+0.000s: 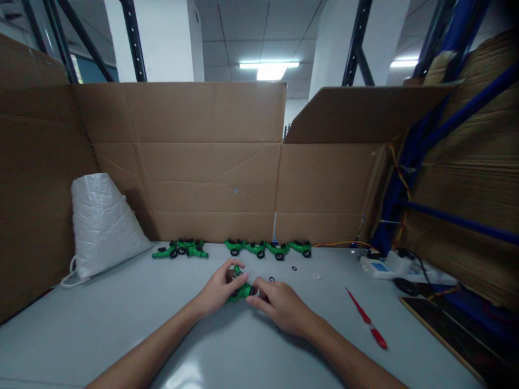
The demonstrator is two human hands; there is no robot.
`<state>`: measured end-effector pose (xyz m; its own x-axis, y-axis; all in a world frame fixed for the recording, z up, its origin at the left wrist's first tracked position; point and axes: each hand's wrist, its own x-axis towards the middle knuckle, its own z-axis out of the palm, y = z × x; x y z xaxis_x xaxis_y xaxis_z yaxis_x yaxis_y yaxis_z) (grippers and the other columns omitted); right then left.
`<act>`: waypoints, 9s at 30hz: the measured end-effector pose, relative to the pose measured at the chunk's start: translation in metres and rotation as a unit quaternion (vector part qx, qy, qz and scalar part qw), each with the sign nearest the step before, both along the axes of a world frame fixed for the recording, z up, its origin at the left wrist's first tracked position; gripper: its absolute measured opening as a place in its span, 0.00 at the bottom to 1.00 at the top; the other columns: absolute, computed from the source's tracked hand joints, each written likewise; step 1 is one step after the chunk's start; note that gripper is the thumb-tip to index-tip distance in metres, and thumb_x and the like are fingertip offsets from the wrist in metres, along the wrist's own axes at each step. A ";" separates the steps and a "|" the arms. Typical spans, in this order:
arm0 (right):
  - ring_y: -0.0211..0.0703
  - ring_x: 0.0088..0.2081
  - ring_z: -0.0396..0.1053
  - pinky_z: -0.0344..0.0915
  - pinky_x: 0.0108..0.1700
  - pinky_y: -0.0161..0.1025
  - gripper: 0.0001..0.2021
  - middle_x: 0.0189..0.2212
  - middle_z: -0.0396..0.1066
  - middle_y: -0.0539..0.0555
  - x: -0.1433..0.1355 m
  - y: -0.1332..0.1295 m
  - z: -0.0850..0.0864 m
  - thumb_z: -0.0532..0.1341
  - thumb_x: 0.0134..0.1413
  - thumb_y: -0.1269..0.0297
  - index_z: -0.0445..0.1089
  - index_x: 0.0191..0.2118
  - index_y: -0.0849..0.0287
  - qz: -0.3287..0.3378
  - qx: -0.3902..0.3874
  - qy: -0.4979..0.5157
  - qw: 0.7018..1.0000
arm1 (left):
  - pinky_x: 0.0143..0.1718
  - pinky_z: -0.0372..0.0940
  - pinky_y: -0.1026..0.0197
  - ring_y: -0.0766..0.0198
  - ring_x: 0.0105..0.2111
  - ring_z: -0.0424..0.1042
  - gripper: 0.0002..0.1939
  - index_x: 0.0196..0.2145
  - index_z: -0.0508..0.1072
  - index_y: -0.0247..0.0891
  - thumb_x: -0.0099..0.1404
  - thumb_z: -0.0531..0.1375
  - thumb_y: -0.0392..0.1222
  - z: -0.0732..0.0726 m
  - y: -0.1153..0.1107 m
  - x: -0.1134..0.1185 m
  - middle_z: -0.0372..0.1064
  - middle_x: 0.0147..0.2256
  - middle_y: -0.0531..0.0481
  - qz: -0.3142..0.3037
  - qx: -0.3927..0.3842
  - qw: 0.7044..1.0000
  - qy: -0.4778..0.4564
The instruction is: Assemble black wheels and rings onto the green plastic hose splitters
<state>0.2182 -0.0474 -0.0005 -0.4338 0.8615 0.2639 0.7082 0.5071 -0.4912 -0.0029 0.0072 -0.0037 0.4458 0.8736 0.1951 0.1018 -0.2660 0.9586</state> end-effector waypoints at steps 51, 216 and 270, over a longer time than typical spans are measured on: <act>0.45 0.35 0.74 0.57 0.37 0.35 0.11 0.34 0.78 0.51 0.001 -0.001 0.002 0.60 0.70 0.53 0.70 0.40 0.55 0.015 -0.011 0.007 1.000 | 0.26 0.52 0.66 0.68 0.25 0.58 0.29 0.52 0.69 0.36 0.66 0.66 0.61 0.000 -0.001 0.000 0.58 0.26 0.60 0.003 0.014 1.000 0.008; 0.38 0.23 0.54 0.51 0.29 0.35 0.15 0.20 0.53 0.39 -0.017 0.011 -0.012 0.60 0.67 0.51 0.64 0.50 0.56 -0.060 -0.019 0.377 0.924 | 0.25 0.57 0.66 0.68 0.23 0.64 0.34 0.53 0.68 0.38 0.61 0.67 0.66 -0.002 0.002 0.007 0.63 0.26 0.58 0.067 -0.059 0.994 -0.064; 0.51 0.50 0.71 0.63 0.55 0.47 0.15 0.47 0.74 0.54 -0.006 0.005 -0.001 0.66 0.60 0.71 0.69 0.52 0.53 0.010 0.110 0.117 0.987 | 0.15 0.58 0.71 0.69 0.19 0.66 0.33 0.53 0.66 0.39 0.64 0.65 0.66 0.003 0.015 -0.006 0.67 0.28 0.57 0.060 -0.069 0.996 -0.016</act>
